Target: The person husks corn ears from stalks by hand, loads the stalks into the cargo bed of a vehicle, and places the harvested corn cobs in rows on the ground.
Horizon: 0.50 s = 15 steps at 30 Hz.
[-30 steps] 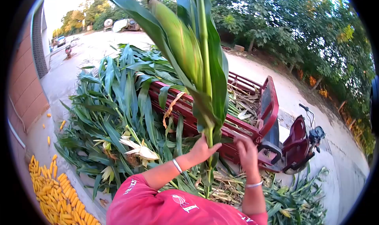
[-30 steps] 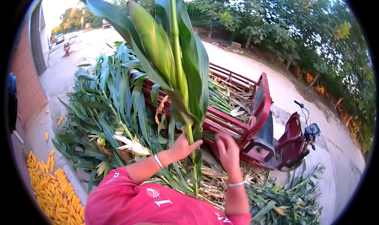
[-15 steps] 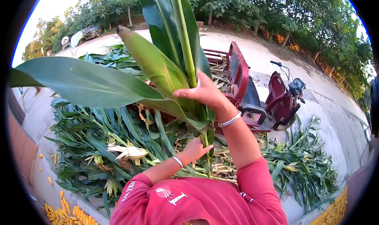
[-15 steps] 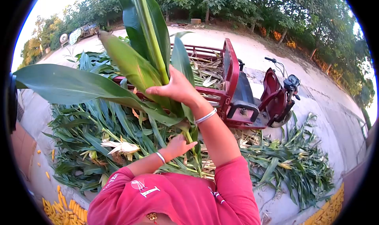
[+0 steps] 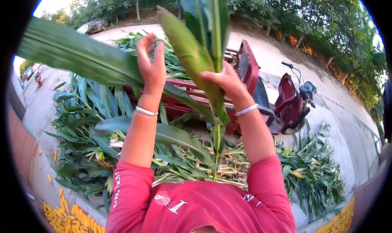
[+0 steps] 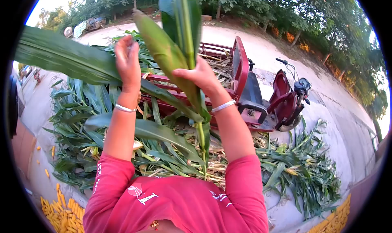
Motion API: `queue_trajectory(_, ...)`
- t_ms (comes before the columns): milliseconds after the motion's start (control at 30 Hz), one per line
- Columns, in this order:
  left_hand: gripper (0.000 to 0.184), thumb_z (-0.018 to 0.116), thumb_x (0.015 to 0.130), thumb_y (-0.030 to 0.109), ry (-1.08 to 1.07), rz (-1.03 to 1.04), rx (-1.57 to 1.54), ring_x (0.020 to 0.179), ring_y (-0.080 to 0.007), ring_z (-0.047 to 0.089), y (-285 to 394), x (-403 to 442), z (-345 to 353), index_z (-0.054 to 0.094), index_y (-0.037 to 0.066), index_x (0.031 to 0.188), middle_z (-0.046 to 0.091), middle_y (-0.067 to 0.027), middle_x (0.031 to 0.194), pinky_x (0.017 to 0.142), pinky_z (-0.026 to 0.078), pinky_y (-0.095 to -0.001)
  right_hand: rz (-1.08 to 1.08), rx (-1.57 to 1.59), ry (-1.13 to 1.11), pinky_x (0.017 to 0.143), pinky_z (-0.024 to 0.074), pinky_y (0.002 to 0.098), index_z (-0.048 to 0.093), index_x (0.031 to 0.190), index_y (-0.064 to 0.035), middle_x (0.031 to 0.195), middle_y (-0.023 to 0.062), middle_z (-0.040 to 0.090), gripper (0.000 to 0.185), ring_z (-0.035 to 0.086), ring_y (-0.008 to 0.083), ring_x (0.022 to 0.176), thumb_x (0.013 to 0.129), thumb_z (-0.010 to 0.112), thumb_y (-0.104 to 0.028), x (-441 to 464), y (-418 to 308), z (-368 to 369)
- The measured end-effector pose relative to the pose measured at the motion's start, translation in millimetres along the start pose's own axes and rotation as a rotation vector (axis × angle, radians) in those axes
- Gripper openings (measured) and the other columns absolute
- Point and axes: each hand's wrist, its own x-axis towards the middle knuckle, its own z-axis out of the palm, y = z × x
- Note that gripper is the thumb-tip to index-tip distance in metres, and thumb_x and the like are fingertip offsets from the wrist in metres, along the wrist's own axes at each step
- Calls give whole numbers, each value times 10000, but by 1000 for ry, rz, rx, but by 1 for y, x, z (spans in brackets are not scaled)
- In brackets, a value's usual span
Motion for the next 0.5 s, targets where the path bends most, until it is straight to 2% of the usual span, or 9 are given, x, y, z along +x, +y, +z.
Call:
queue_trajectory(67, 400, 565, 938, 362, -250, -645, -171, 972, -143, 534, -35, -23, -19, 520, 31, 1157, 569, -66, 1069, 872, 423, -276, 54, 103, -69, 851, 489, 286, 500, 1225, 22, 1089, 94, 623, 686, 609, 156, 940, 680, 824, -239, -12, -8, -14)
queue_trajectory(100, 552, 497, 934, 514, -379, -836, -362, 1023, -149, 528, -56, -38, -20, 509, 41, 1218, 572, -65, 1100, 899, 406, -283, 47, 148, -103, 848, 487, 281, 492, 1233, 22, 1095, 88, 616, 693, 603, 155, 945, 683, 820, -243, -16, -8, -20)
queue_trajectory(167, 564, 446, 962, 494, -458, -611, -329, 1053, -158, 532, -38, -47, -9, 474, 35, 1288, 571, -65, 1155, 922, 397, -302, 32, 137, -127, 857, 478, 288, 467, 1263, 23, 1109, 81, 603, 739, 586, 155, 981, 685, 814, -280, -22, -8, -31)
queue_trajectory(233, 538, 402, 987, 454, -360, -558, -615, 1049, -164, 547, -7, -28, 4, 457, 31, 1316, 563, -70, 1200, 923, 402, -308, 12, 115, -134, 876, 465, 297, 452, 1285, 27, 1132, 83, 593, 780, 571, 157, 1017, 684, 811, -317, -29, -14, -35)
queue_trajectory(267, 462, 392, 1008, 363, -349, -542, -711, 1038, -161, 560, 10, -14, 12, 457, 24, 1314, 569, -61, 1198, 913, 415, -316, 22, 152, -142, 886, 459, 298, 451, 1287, 28, 1145, 85, 589, 786, 567, 159, 1027, 683, 810, -324, -31, -14, -40)
queue_trajectory(300, 462, 392, 1008, 363, -343, -540, -716, 1038, -161, 560, 21, -2, 18, 457, 24, 1314, 569, -61, 1198, 913, 415, -316, 31, 190, -148, 897, 453, 299, 450, 1289, 29, 1158, 87, 584, 793, 564, 161, 1037, 681, 810, -330, -33, -14, -44)
queue_trajectory(367, 405, 429, 1003, 295, -413, -453, -785, 1029, -148, 569, 34, 20, 28, 476, 16, 1294, 593, -52, 1165, 909, 423, -316, 34, 168, -178, 899, 451, 296, 444, 1297, 33, 1173, 90, 579, 815, 563, 168, 1048, 679, 808, -355, -36, -14, -50)
queue_trajectory(400, 347, 501, 981, 220, -384, -459, -825, 945, -131, 609, 38, 30, 33, 529, -19, 1231, 629, -86, 1088, 826, 493, -280, 35, 164, -167, 898, 452, 297, 439, 1303, 34, 1174, 92, 579, 833, 563, 171, 1049, 676, 809, -369, -39, -16, -51)
queue_trajectory(500, 305, 547, 954, 209, -478, -394, -921, 898, -130, 627, 51, 53, 39, 596, -23, 1147, 657, -71, 1009, 828, 504, -282, 31, 155, -155, 898, 456, 304, 425, 1317, 38, 1179, 97, 579, 876, 566, 179, 1053, 668, 809, -409, -44, -15, -61)
